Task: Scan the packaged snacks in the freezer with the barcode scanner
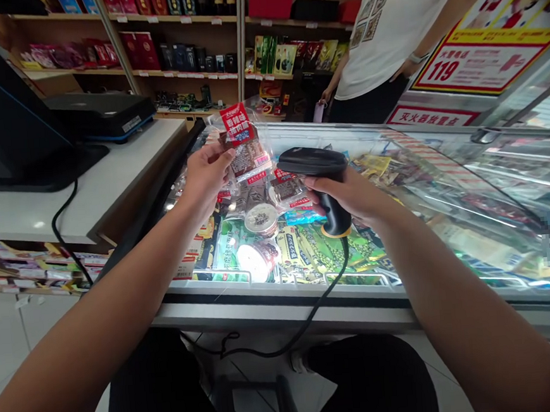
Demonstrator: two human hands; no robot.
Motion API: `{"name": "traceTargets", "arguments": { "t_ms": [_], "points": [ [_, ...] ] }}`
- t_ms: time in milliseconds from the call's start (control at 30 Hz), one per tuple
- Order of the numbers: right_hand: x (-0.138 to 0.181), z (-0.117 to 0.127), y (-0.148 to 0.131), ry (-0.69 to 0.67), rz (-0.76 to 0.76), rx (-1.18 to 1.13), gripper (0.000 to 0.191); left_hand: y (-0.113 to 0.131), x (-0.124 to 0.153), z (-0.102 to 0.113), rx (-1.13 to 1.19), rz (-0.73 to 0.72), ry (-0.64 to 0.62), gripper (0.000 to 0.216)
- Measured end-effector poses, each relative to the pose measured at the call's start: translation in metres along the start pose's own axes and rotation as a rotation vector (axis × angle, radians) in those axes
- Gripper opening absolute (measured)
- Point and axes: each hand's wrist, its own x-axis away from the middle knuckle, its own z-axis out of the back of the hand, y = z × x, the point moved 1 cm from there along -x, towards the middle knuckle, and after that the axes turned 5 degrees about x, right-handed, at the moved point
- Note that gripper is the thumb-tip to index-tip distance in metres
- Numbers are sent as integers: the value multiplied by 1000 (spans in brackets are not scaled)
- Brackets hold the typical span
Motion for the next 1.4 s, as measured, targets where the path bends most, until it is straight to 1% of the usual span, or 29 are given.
{"name": "traceTargets", "arguments": {
  "t_ms": [167,267,333,367,400,433,500,600,667,733,767,800,833,867,900,933,967,1000,1033,1100,1167,1233,1267,1333,1400],
  "points": [
    [1,-1,0,-25,-6,-34,25,1,3,-1,2,-10,-3,18],
    [1,0,-1,-16,-6,-16,26,2,-2,6,-51,-50,-18,23],
    [-1,3,1,46,-13,39,27,2,-12,17,-173,-122,30,19],
    [-3,5,2,99,-27,84,29,2,-19,24,-255,-172,70,14],
    [-5,8,5,157,-47,137,33,1,-27,34,-336,-238,139,10],
    [-7,11,7,217,-73,195,37,0,-35,43,-421,-261,178,8],
    [-11,17,15,285,-143,317,46,-5,-50,64,-541,-220,206,14],
    [-16,22,28,267,-256,454,55,-9,-60,87,-730,-202,242,19],
    [-18,24,34,240,-298,483,58,-6,-55,92,-883,-179,242,27],
    [-18,25,38,227,-304,475,59,2,-41,84,-1046,-194,224,29],
    [-18,26,39,222,-297,466,58,7,-32,76,-1124,-255,209,28],
    [-18,26,39,219,-287,455,56,12,-21,65,-1160,-329,189,25],
    [-18,27,38,216,-281,442,54,15,-10,52,-1164,-397,141,25],
    [-17,27,38,216,-275,425,51,16,1,38,-1162,-437,68,27],
    [-17,27,37,216,-270,403,48,15,12,23,-1179,-454,-35,29],
    [-17,27,36,215,-266,376,46,11,23,9,-1189,-447,-172,30],
    [-16,28,36,217,-264,351,45,4,33,-5,-1209,-409,-332,33],
    [-16,28,35,221,-264,334,45,-4,41,-16,-1221,-367,-457,37],
    [-16,28,35,220,-267,322,45,-13,49,-25,-1236,-316,-530,43],
    [-16,27,33,221,-277,298,47,-30,58,-36,-1255,-231,-600,54],
    [-16,26,31,214,-278,239,46,-40,60,-40,-1186,-153,-634,59],
    [-16,23,30,194,-272,153,45,-42,58,-41,-1016,-65,-653,57],
    [-16,22,29,185,-270,121,44,-40,55,-40,-905,2,-642,55],
    [-16,19,29,197,-265,85,44,-36,51,-39,-680,166,-570,50],
    [-17,16,29,231,-241,70,46,-35,49,-38,-504,300,-439,49]
  ]
}}
